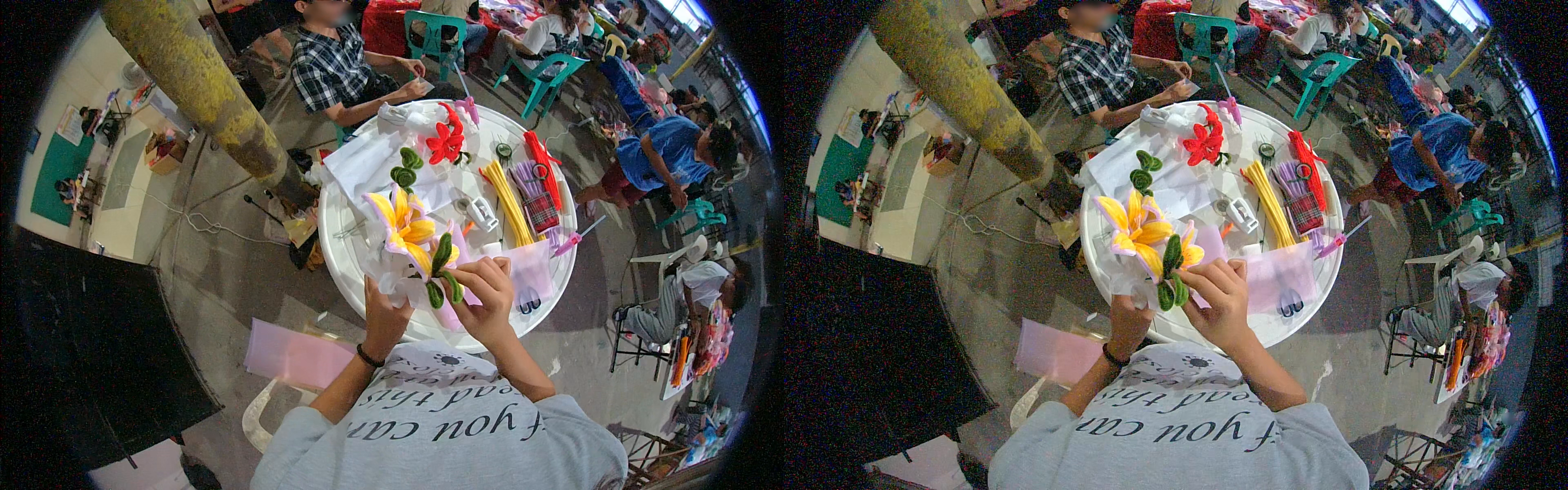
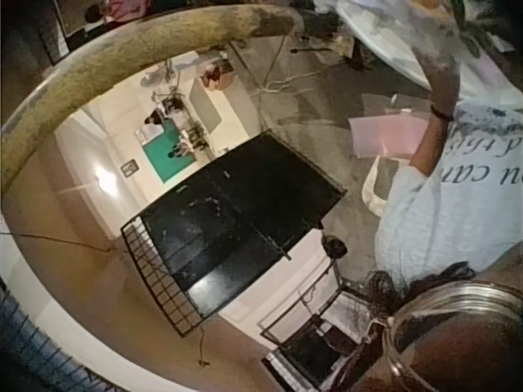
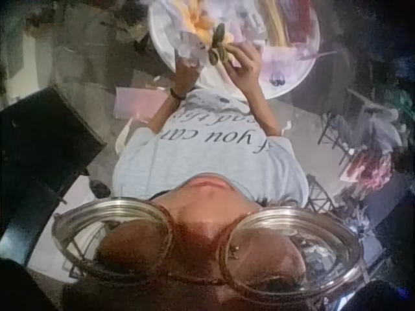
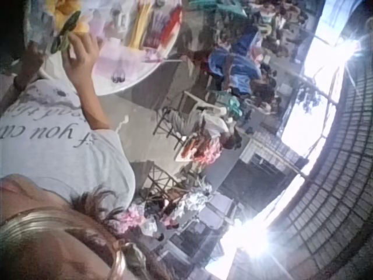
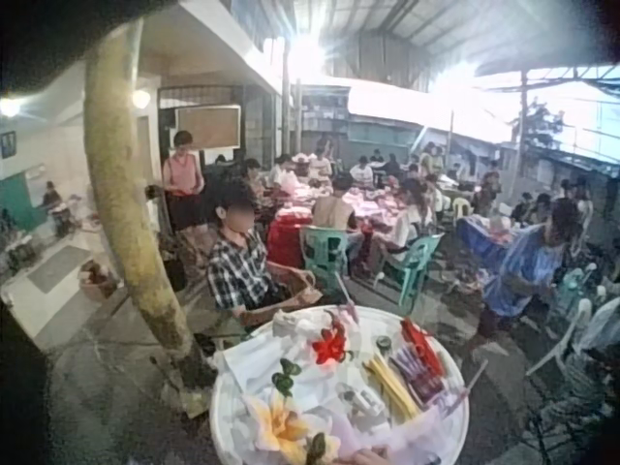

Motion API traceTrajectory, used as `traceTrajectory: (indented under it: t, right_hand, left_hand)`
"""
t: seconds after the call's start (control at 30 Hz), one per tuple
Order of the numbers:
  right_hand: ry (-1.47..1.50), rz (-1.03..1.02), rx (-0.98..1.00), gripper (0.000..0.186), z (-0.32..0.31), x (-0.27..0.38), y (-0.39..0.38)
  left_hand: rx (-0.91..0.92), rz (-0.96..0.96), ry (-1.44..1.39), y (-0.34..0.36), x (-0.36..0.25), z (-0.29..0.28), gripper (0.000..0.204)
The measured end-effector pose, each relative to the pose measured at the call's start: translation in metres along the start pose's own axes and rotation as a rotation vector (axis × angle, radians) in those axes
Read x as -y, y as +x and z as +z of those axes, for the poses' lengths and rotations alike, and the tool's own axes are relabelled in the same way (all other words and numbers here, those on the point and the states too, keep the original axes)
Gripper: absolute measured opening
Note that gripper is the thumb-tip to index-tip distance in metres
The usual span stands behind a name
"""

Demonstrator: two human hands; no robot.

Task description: The person assembles a bouquet of artificial lilies by using a hot glue gun to attach green leaves to the stems and then arranging the flowers into a base wrapped in white paper. They use scissors to trim materials and handle several stems by hand.

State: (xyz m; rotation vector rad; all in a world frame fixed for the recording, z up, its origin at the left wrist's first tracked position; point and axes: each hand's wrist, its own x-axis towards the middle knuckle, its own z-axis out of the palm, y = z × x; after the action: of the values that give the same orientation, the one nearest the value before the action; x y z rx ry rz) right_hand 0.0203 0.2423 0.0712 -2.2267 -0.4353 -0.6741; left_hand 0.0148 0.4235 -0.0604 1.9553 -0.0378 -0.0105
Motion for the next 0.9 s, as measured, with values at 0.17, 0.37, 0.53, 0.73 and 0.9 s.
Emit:
traceTrajectory:
  t: [0.17,0.37,0.53,0.73,0.9]
  right_hand:
    - [0.004,0.000,0.000,0.023,0.001,-0.003,0.002]
    - [0.021,0.010,0.006,0.028,-0.001,-0.006,0.001]
    - [0.023,0.012,0.018,0.040,-0.002,-0.009,-0.002]
    - [0.018,0.008,-0.013,0.023,0.000,-0.006,0.000]
    - [0.016,-0.006,-0.008,0.022,-0.001,-0.005,0.001]
  left_hand:
    - [-0.087,0.065,0.082,0.002,-0.002,0.003,0.054]
    - [0.016,-0.026,-0.047,0.004,0.004,0.003,0.058]
    - [0.010,-0.010,-0.055,0.003,-0.013,0.002,0.049]
    - [-0.071,0.140,0.139,0.001,-0.008,0.002,0.049]
    - [-0.025,0.076,0.099,-0.001,-0.008,0.001,0.048]
